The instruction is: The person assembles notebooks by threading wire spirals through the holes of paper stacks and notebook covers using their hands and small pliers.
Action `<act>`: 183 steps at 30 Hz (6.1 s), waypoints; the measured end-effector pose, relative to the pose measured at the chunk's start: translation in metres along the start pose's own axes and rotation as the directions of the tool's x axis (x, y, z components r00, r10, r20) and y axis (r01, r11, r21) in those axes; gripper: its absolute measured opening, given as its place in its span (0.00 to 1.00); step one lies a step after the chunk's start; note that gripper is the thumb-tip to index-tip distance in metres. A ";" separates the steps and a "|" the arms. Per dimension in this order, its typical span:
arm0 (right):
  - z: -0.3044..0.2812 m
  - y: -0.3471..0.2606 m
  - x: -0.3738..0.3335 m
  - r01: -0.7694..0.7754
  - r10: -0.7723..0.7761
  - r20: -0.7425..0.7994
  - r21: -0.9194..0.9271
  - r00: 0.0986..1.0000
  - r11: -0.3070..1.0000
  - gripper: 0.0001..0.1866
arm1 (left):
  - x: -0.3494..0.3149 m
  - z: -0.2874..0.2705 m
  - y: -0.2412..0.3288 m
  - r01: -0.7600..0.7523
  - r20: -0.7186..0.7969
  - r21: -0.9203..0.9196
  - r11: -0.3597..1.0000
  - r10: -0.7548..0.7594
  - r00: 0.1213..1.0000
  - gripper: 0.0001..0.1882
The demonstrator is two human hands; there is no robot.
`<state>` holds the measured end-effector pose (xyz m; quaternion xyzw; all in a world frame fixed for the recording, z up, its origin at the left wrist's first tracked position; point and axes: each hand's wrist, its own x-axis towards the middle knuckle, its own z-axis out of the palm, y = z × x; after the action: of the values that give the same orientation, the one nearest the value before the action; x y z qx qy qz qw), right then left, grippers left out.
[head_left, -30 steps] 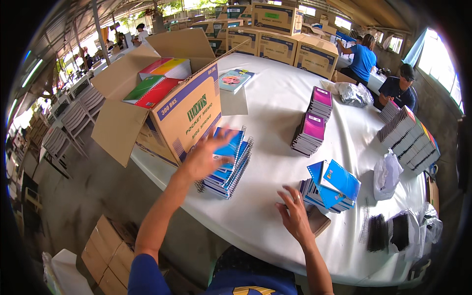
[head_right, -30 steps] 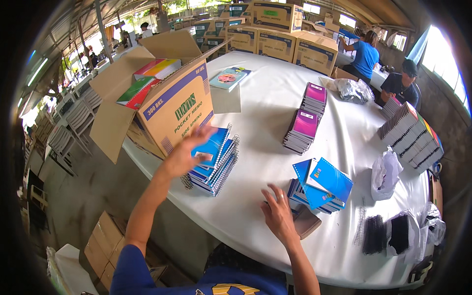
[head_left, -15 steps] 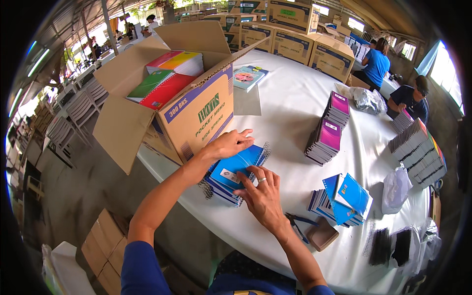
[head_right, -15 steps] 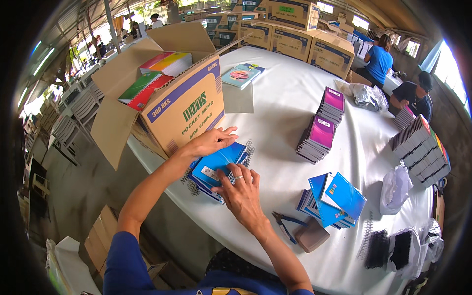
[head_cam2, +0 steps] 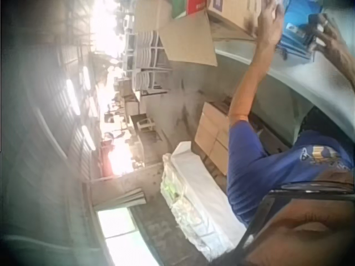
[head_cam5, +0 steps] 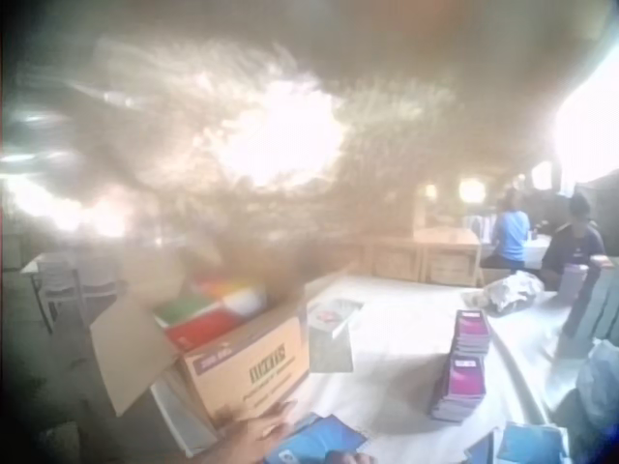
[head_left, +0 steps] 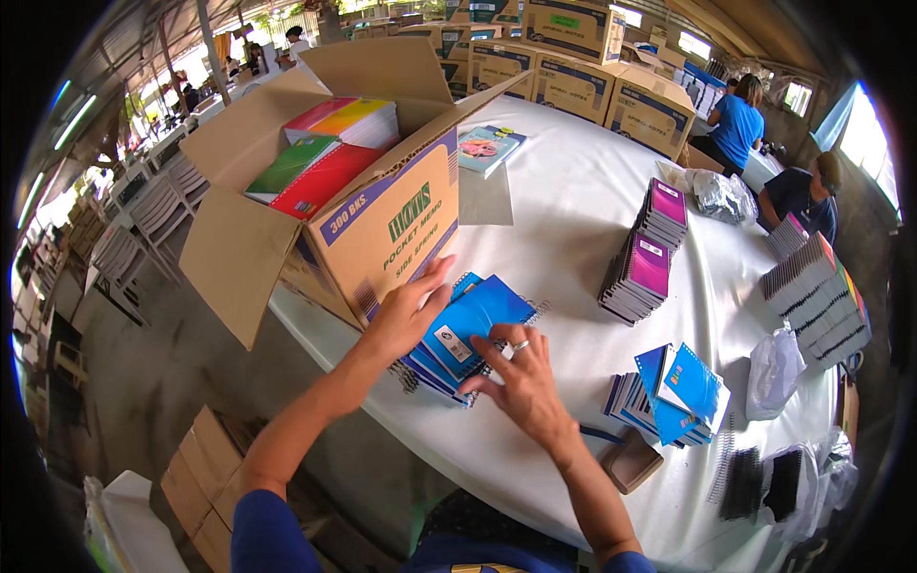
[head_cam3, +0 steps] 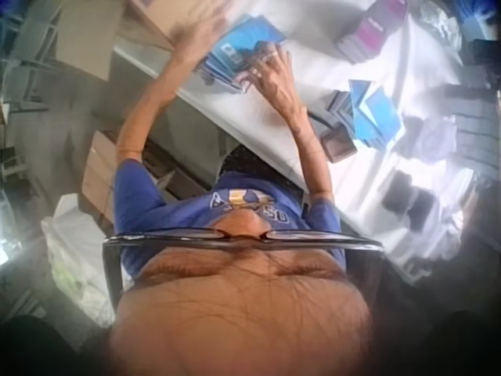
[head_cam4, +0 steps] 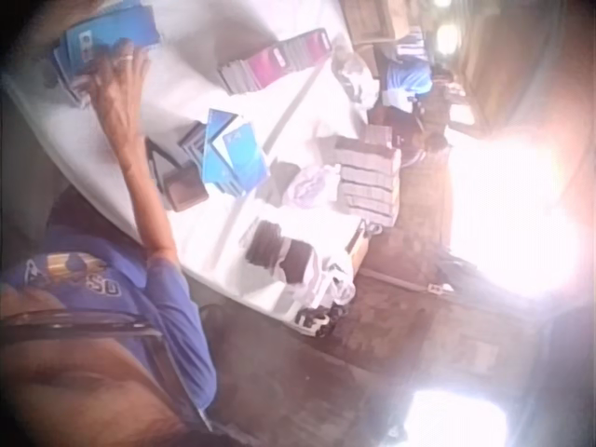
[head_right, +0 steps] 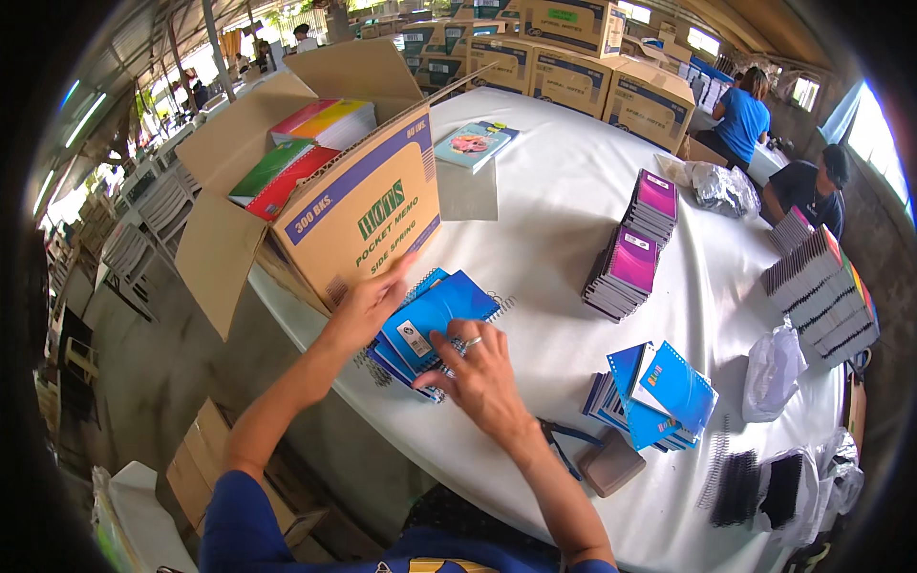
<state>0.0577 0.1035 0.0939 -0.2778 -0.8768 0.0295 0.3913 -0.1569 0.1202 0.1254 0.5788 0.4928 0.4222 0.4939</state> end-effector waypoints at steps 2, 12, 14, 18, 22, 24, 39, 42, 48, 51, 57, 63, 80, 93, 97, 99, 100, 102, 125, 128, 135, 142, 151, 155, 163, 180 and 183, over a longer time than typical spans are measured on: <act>-0.010 0.019 0.016 -0.005 0.006 -0.019 0.020 1.000 1.000 0.28 | -0.033 0.009 0.001 -0.316 -0.196 0.532 0.785 0.478 0.856 0.28; 0.025 0.060 0.088 -0.282 0.263 0.519 -0.044 0.813 0.958 0.27 | -0.033 0.086 -0.045 -0.254 -0.272 0.841 0.478 0.778 0.566 0.28; 0.023 0.057 0.085 -0.144 0.152 0.422 -0.052 0.894 0.988 0.29 | -0.034 0.088 -0.048 -0.252 -0.254 0.856 0.452 0.791 0.557 0.29; 0.010 0.071 0.071 -0.131 0.122 0.335 0.004 0.934 0.991 0.30 | -0.048 0.082 -0.029 -0.345 -0.212 0.822 0.453 0.805 0.554 0.30; -0.024 0.052 0.037 -0.341 0.346 -0.009 0.156 0.938 0.927 0.28 | -0.040 0.040 -0.007 -0.361 -0.346 0.688 0.629 0.722 0.599 0.33; -0.005 0.043 0.003 -0.472 0.627 -0.266 0.465 0.732 0.749 0.28 | -0.017 0.012 0.004 -0.370 -0.411 0.505 0.780 0.594 0.692 0.35; 0.092 0.052 -0.044 -0.602 0.759 0.315 0.789 0.570 0.124 0.42 | 0.031 -0.041 -0.054 0.506 0.146 -0.288 0.813 -0.485 0.862 0.31; 0.093 0.049 -0.065 -0.565 0.694 0.565 0.779 0.446 -0.271 0.47 | 0.026 -0.026 -0.072 0.525 0.167 -0.262 0.810 -0.497 0.851 0.32; 0.081 -0.025 -0.050 -0.697 0.778 0.399 0.714 0.486 0.069 0.46 | 0.037 -0.042 -0.085 0.578 0.330 -0.186 0.794 -0.504 0.798 0.27; 0.081 -0.063 -0.073 -0.735 0.820 0.327 0.660 0.469 0.158 0.44 | 0.049 -0.025 -0.067 0.641 0.387 -0.037 0.767 -0.581 0.717 0.24; 0.053 -0.091 -0.112 -0.699 0.783 0.262 0.657 0.564 0.284 0.44 | 0.059 0.002 -0.050 0.521 0.623 0.253 0.816 -0.549 0.558 0.24; -0.002 -0.106 -0.109 -0.697 0.742 0.119 0.466 0.659 0.545 0.14 | 0.085 0.004 -0.022 0.355 0.616 0.373 0.857 -0.515 0.596 0.48; 0.063 -0.041 -0.118 -0.335 0.335 0.050 -0.022 0.941 0.942 0.07 | 0.088 -0.007 -0.059 0.404 0.605 0.497 0.768 -0.640 0.474 0.41; 0.016 -0.039 -0.069 0.120 -0.174 -0.357 -0.169 0.918 0.978 0.24 | 0.062 -0.008 -0.047 0.615 0.516 0.379 0.692 -0.709 0.480 0.42; 0.033 -0.021 -0.046 0.103 -0.154 -0.260 -0.199 0.953 0.975 0.27 | 0.054 -0.004 -0.051 0.646 0.549 0.323 0.691 -0.693 0.467 0.33; 0.039 -0.016 -0.046 0.102 -0.161 -0.273 -0.216 0.949 0.971 0.27 | 0.059 -0.010 -0.060 0.712 0.501 0.232 0.663 -0.709 0.497 0.25; 0.041 -0.016 -0.046 0.109 -0.170 -0.277 -0.222 0.946 0.969 0.27 | 0.061 -0.013 -0.066 0.713 0.499 0.234 0.661 -0.711 0.495 0.25; 0.039 -0.021 -0.045 0.121 -0.177 -0.269 -0.214 0.947 0.969 0.28 | 0.062 -0.025 -0.077 0.622 0.567 0.284 0.730 -0.651 0.505 0.28; -0.064 0.003 -0.180 -0.599 0.677 0.103 -0.384 0.729 0.703 0.19 | 0.074 0.147 0.056 -0.542 0.350 0.839 0.032 -0.796 0.495 0.53; -0.050 -0.007 -0.179 -0.467 0.528 0.045 -0.409 0.848 0.784 0.20 | 0.076 0.139 0.050 -0.495 0.345 0.864 0.089 -0.821 0.455 0.46; -0.052 -0.024 -0.199 -0.378 0.435 0.028 -0.444 0.900 0.812 0.22 | 0.058 0.150 0.064 -0.375 0.342 0.921 0.103 -0.673 0.656 0.29; -0.054 -0.023 -0.186 -0.572 0.574 0.026 -0.061 0.818 0.818 0.20 | 0.055 0.134 0.059 -0.528 0.505 0.838 0.137 -0.558 0.658 0.35; -0.032 -0.038 -0.121 -0.483 0.425 0.682 0.726 0.595 -0.489 0.40 | 0.054 0.129 0.069 -0.306 0.742 0.576 0.758 -0.329 0.584 0.30; -0.032 -0.037 -0.108 -0.456 0.373 0.714 0.679 0.593 -0.574 0.41 | 0.053 0.132 0.069 -0.210 0.695 0.576 0.790 -0.338 0.635 0.32; -0.029 -0.031 -0.102 -0.391 0.334 0.730 0.627 0.596 -0.674 0.40 | 0.056 0.131 0.062 -0.161 0.712 0.494 0.855 -0.292 0.638 0.34; -0.025 -0.044 -0.104 -0.379 0.438 0.741 0.650 0.509 -0.659 0.41 | 0.058 0.132 0.052 -0.188 0.669 0.580 0.793 -0.331 0.666 0.36; -0.023 -0.039 -0.110 -0.308 0.320 0.718 0.596 0.618 -0.742 0.39 | 0.058 0.135 0.054 -0.223 0.670 0.598 0.770 -0.328 0.666 0.37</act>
<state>0.1153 0.0110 0.0471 -0.1603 -0.1680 0.9035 0.3601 -0.0074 0.1553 0.1573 0.8143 0.3771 -0.0597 0.4372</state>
